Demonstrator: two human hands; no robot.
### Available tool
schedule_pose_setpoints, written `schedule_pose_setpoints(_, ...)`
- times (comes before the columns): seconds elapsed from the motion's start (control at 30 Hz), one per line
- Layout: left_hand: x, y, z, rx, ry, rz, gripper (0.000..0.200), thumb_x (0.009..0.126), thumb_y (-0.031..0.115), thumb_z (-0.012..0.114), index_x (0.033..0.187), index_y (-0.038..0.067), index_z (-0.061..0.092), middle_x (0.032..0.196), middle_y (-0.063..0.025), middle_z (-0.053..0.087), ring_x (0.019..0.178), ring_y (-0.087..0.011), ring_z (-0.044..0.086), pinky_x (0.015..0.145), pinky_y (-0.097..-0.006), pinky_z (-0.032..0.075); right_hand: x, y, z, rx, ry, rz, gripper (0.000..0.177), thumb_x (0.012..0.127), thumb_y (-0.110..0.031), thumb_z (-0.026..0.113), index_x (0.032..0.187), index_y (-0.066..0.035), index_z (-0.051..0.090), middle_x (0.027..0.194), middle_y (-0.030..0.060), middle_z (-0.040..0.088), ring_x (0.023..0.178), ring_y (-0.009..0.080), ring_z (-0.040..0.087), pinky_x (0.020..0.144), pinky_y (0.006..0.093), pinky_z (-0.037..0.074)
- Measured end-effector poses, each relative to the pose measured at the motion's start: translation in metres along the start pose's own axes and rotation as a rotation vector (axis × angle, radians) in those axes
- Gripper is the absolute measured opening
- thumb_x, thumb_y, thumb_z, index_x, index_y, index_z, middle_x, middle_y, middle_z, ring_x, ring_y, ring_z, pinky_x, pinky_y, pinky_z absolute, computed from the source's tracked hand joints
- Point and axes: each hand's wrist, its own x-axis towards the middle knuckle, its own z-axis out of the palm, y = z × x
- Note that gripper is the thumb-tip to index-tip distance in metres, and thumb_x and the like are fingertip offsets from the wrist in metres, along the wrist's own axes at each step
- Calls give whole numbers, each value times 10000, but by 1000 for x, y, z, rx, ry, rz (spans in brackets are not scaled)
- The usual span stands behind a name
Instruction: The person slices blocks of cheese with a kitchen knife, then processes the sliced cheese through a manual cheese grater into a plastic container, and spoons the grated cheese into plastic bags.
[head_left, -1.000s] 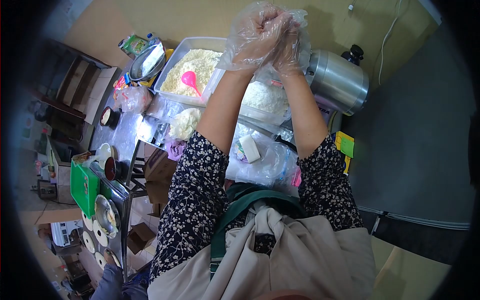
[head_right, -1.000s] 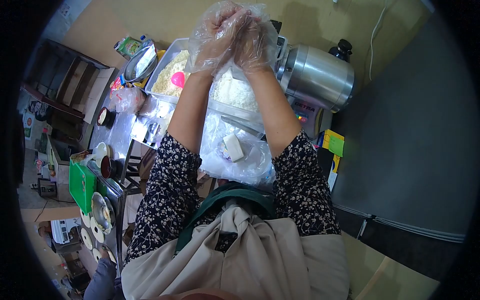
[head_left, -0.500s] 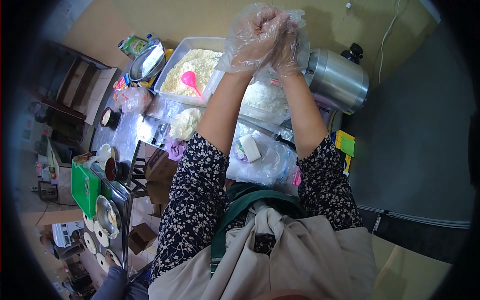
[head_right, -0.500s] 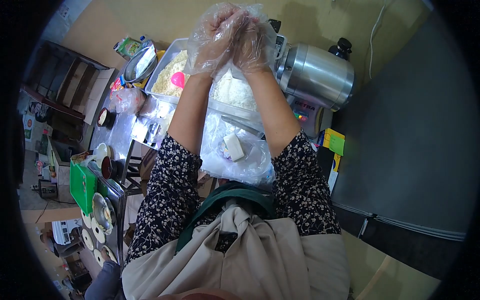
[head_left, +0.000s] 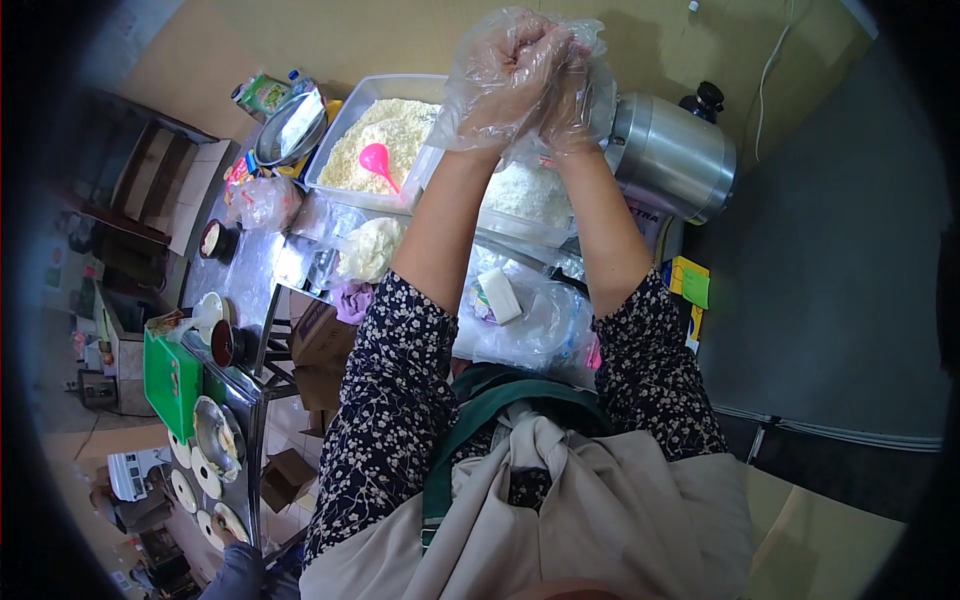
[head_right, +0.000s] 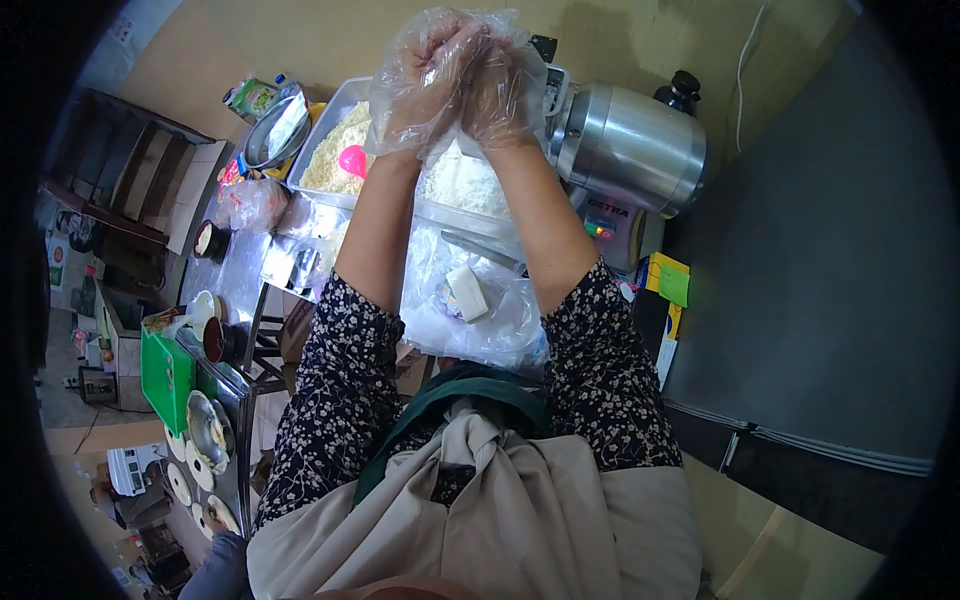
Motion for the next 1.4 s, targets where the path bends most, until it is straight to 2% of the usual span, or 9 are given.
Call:
schedule_pose_setpoints(0.07,0,0,1,-14,-2,10,124,842,143,649,802,33,689,739,-101,642,689,-207,614,648,-304,470,-1,5,0,203,-8,37,265,963,-170,435,1156,-10,520,1130,103,579,1051,200,559,920,304,438)
schedule_pose_setpoints(0.17,-2,-1,-1,3,-35,16,129,861,137,647,867,11,672,790,-69,635,736,-152,590,682,-272,459,-2,1,1,-229,29,-56,219,966,-139,441,1111,-9,540,1065,96,603,982,187,589,868,295,477)
schedule_pose_setpoints(0.23,-3,-1,-2,32,-67,9,149,879,130,647,931,-8,656,843,-37,630,786,-95,566,721,-237,449,-1,8,3,366,100,-80,185,954,-124,463,1060,-10,564,1007,91,617,907,180,610,815,290,507)
schedule_pose_setpoints(0.53,-4,-9,-4,52,-101,-53,151,885,128,639,938,-13,654,843,-40,633,801,-97,571,731,-233,453,1,18,11,916,19,37,256,965,-283,485,1024,-45,556,931,35,588,838,134,567,730,269,474)
schedule_pose_setpoints(0.67,-8,-10,-3,-23,-58,-37,132,882,114,637,913,-14,645,834,-31,628,791,-92,567,723,-231,450,0,20,14,1027,55,44,199,963,-130,432,994,0,579,992,82,621,887,165,613,771,287,512)
schedule_pose_setpoints(0.87,-5,-4,-6,37,-121,-23,117,883,103,629,889,-14,639,825,-27,620,767,-93,554,702,-234,444,-6,8,10,686,90,57,186,959,-118,442,1044,-13,570,1028,87,624,947,197,602,833,304,481)
schedule_pose_setpoints(1.03,-4,-7,-2,-4,-38,8,135,835,155,649,778,37,677,713,-109,627,668,-228,598,630,-317,457,-5,16,13,-167,27,-50,350,829,-134,569,1154,-13,525,1088,198,588,1035,353,564,889,408,442)
schedule_pose_setpoints(1.2,-7,-9,-6,45,-123,-23,126,897,103,614,896,-21,638,837,-36,637,786,-93,579,725,-224,454,-8,16,11,-83,15,-25,426,771,-138,608,1165,-5,514,1099,230,566,1047,388,543,892,438,431)
schedule_pose_setpoints(1.4,-8,-5,-6,50,-137,-44,131,892,107,622,907,-21,639,866,-45,638,816,-102,584,747,-234,457,-8,17,13,-95,30,-20,401,790,-139,600,1161,-12,515,1090,227,568,1042,386,545,873,438,436)
